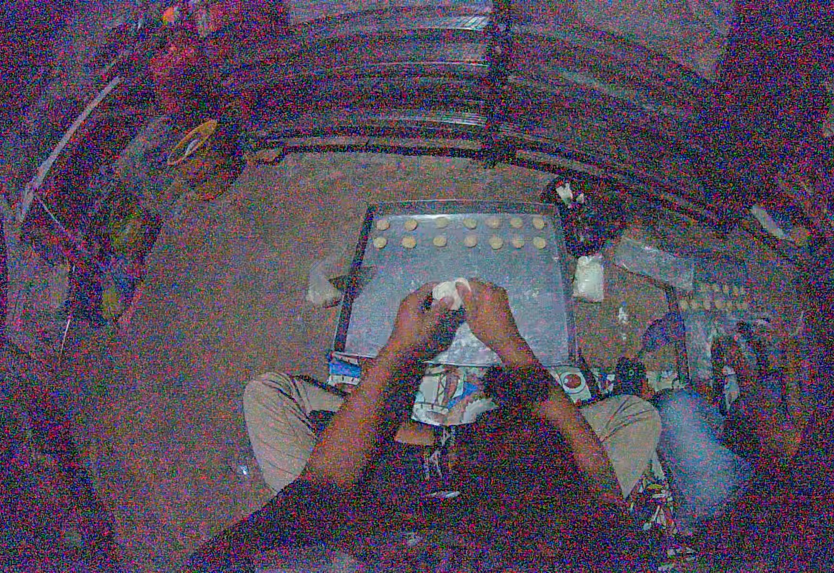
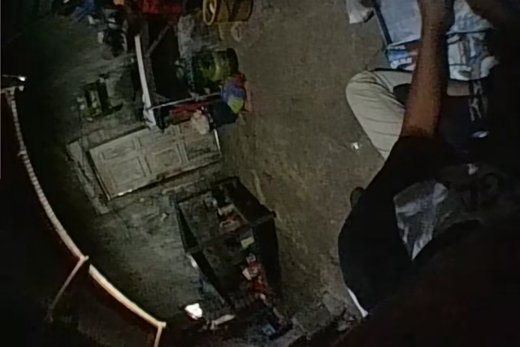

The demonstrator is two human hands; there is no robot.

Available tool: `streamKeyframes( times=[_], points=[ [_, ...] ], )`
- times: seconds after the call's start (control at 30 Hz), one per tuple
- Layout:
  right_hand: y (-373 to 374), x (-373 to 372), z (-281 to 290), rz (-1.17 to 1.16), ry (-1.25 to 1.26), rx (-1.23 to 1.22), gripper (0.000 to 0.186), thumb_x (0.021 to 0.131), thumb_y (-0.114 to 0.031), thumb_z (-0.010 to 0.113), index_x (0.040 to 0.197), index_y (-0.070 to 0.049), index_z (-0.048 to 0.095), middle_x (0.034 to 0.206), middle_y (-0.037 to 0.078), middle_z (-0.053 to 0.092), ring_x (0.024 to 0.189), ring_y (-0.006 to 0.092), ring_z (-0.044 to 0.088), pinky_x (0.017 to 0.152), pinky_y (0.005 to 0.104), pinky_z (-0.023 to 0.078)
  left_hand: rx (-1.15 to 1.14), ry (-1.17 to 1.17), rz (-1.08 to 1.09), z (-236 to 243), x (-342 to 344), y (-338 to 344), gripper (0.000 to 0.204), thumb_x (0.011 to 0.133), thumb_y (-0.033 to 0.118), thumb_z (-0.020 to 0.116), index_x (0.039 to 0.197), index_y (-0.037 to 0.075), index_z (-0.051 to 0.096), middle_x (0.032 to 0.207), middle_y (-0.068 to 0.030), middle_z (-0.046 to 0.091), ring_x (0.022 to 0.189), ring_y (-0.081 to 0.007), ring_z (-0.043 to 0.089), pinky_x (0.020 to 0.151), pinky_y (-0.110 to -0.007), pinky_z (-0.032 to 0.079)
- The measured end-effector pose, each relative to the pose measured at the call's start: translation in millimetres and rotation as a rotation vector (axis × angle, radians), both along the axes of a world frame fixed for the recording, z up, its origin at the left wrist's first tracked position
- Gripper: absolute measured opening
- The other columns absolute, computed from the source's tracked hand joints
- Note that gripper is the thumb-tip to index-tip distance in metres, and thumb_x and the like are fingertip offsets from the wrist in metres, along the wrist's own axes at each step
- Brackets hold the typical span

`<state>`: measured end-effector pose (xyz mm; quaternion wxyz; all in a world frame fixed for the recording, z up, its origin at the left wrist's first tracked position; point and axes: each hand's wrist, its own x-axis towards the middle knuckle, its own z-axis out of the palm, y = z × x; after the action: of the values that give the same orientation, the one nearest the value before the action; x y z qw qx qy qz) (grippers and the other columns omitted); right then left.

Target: The person forms pieces of dough into small, flat rounds by hand and places them onto a metal tray.

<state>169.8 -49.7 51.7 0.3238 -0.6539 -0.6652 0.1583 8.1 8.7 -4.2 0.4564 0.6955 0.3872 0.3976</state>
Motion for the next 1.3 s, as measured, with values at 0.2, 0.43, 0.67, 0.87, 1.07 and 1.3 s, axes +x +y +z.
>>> streamKeyframes(
  times=[0.2,0.43,0.67,0.87,1.07,1.3],
  points=[
    [-5,-7,-16,0.090,0.189,0.040,0.033,0.101,-0.020,0.048,0.114,0.005,0.065,0.096,0.024,0.070,0.091,0.0350,0.069,0.082,0.0388,0.053,0.108,0.196,0.275,8,-1,-5,0.029,0.093,0.023,0.059,0.098,-0.005,0.065,0.084,-0.0268,0.068,0.081,-0.0436,0.067,0.070,-0.046,0.052],
    [-7,-3,-15,-0.061,0.413,0.029,0.037,0.082,-0.027,0.077,0.107,-0.002,0.068,0.089,0.017,0.072,0.083,0.0300,0.072,0.074,0.0378,0.057,-0.188,-0.037,0.093,11,5,-18,0.025,0.098,0.014,0.048,0.103,-0.003,0.065,0.093,-0.0172,0.070,0.082,-0.0258,0.069,0.077,-0.040,0.056],
    [-6,-4,-17,-0.123,0.110,0.047,0.045,0.069,-0.024,0.084,0.103,0.001,0.067,0.094,0.019,0.067,0.084,0.0357,0.068,0.075,0.0407,0.054,-0.322,-0.247,-0.170,-31,16,-6,0.025,0.099,0.020,0.056,0.108,-0.001,0.065,0.092,-0.0104,0.070,0.072,-0.0194,0.064,0.065,-0.034,0.053],
    [-4,-6,-30,-0.035,0.038,0.145,0.050,0.071,-0.025,0.081,0.108,0.000,0.059,0.103,0.021,0.062,0.098,0.0407,0.062,0.084,0.0447,0.051,-0.364,-0.282,-0.022,-6,11,-13,0.028,0.100,0.026,0.056,0.105,0.000,0.064,0.092,-0.0098,0.070,0.077,-0.0182,0.065,0.069,-0.034,0.053],
    [-10,-9,-8,0.155,0.143,0.097,0.058,0.076,-0.024,0.077,0.124,0.001,0.058,0.109,0.020,0.062,0.099,0.0394,0.063,0.085,0.0431,0.051,-0.219,-0.211,0.024,-16,7,-7,0.032,0.102,0.030,0.052,0.102,0.000,0.065,0.090,-0.0099,0.069,0.076,-0.0189,0.065,0.069,-0.034,0.053],
    [-7,-9,-18,0.010,-0.070,0.144,0.038,0.091,-0.024,0.064,0.119,0.000,0.064,0.102,0.024,0.069,0.092,0.0388,0.067,0.083,0.0443,0.052,-0.066,-0.132,0.072,-42,8,1,0.037,0.098,0.034,0.057,0.098,-0.001,0.068,0.086,-0.0206,0.070,0.075,-0.0288,0.069,0.069,-0.038,0.052]
  ],
)
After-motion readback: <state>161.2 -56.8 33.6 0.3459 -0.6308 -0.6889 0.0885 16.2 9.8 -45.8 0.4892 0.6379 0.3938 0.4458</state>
